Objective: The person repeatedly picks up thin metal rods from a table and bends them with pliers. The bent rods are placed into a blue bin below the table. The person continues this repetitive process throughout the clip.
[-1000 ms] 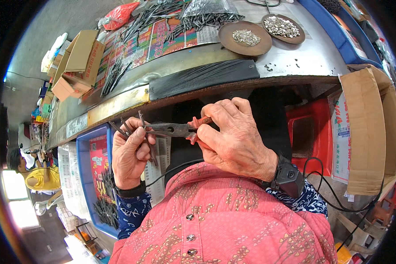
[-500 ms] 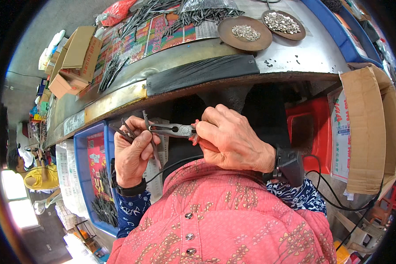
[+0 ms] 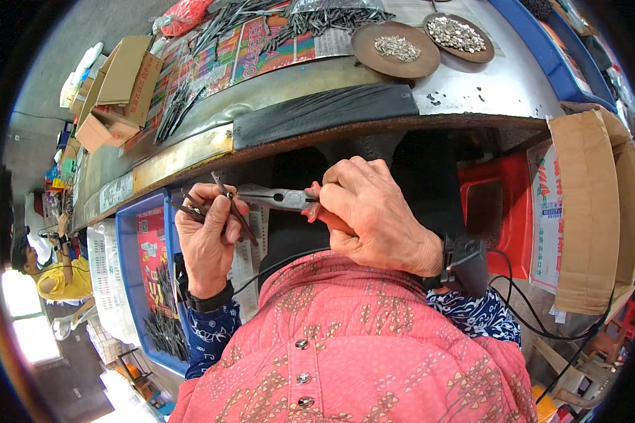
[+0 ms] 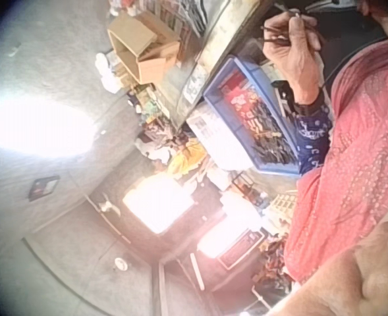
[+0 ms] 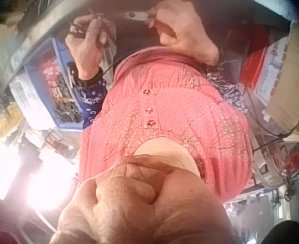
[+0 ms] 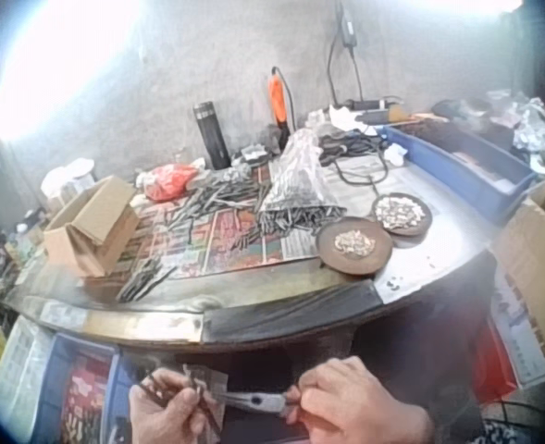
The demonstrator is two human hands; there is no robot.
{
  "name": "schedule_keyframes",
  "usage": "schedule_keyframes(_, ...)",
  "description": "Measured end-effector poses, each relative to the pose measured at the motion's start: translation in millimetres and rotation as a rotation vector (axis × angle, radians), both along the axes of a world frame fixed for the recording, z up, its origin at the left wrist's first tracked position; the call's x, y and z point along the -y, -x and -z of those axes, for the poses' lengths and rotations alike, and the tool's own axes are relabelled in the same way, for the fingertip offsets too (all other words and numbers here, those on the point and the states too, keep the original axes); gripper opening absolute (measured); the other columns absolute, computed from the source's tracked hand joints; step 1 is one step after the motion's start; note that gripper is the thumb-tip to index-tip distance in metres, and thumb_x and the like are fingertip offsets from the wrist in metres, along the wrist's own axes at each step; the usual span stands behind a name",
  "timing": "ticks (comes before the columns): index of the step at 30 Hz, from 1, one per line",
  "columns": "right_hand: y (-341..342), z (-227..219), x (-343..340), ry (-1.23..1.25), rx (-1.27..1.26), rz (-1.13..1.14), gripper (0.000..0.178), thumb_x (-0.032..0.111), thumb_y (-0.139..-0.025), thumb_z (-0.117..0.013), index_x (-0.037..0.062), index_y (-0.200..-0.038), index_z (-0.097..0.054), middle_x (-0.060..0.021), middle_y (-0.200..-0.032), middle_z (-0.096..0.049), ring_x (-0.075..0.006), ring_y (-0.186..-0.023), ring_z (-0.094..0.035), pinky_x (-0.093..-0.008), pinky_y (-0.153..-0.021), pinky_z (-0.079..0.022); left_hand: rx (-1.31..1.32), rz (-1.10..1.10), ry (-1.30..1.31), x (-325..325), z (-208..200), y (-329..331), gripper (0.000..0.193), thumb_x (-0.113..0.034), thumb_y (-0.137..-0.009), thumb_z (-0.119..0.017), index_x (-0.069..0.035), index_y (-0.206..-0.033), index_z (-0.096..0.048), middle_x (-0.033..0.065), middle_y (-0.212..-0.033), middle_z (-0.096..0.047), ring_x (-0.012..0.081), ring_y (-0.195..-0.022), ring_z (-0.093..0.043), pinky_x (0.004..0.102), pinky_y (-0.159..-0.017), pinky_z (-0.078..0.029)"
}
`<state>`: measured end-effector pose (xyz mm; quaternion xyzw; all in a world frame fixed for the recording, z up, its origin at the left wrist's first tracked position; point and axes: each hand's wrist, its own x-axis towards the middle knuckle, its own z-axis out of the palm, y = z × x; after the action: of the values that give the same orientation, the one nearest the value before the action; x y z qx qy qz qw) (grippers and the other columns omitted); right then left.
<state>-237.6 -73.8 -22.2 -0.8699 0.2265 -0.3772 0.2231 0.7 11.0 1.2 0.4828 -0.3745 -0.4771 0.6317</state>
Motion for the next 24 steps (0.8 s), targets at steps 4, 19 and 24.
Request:
schedule_keyframes(4, -3.7, -2.5, -3.2, 0.161, -0.045, 0.067, 0.015, 0.007, -0.074, -0.077, 0.0083, -0.085, -0.066, -0.0074, -0.098, -0.057, -0.0250, -0.090, -0.058, -0.0412, -0.083, -0.039, -0.148, 0.060, -0.081, -2.3, -1.2, -4.1, 0.013, -0.009, -0.100, -0.066, 0.003, -0.105, -0.063, 0.0182, -0.086, -0.071, 0.0073, -0.050, -0.051, 0.0179, -0.048, -0.039)
schedule_keyframes(19, -1.2, 6.1, -3.5, 0.017, -0.033, -0.053, 0.016, 0.005, -0.075, -0.073, 0.0060, -0.086, -0.061, -0.0094, -0.090, -0.055, -0.0292, -0.083, -0.056, -0.0387, -0.070, -0.045, -0.210, 0.176, -0.050, -5.8, 0.2, -0.6, 0.011, -0.001, -0.095, -0.069, 0.002, -0.104, -0.061, 0.0180, -0.086, -0.072, 0.0069, -0.052, -0.054, 0.0193, -0.048, -0.042)
schedule_keyframes(24, 1.8, 12.8, 0.8, -0.564, 0.019, -0.337, 0.016, 0.003, -0.074, -0.068, 0.0004, -0.087, -0.059, -0.0121, -0.080, -0.051, -0.0326, -0.077, -0.053, -0.0405, -0.068, -0.045, 0.457, 0.025, 0.082, -11.7, 3.4, 6.5, 0.012, 0.008, -0.091, -0.070, 0.004, -0.101, -0.064, 0.0138, -0.088, -0.072, 0.0106, -0.061, -0.062, 0.0236, -0.058, -0.051)
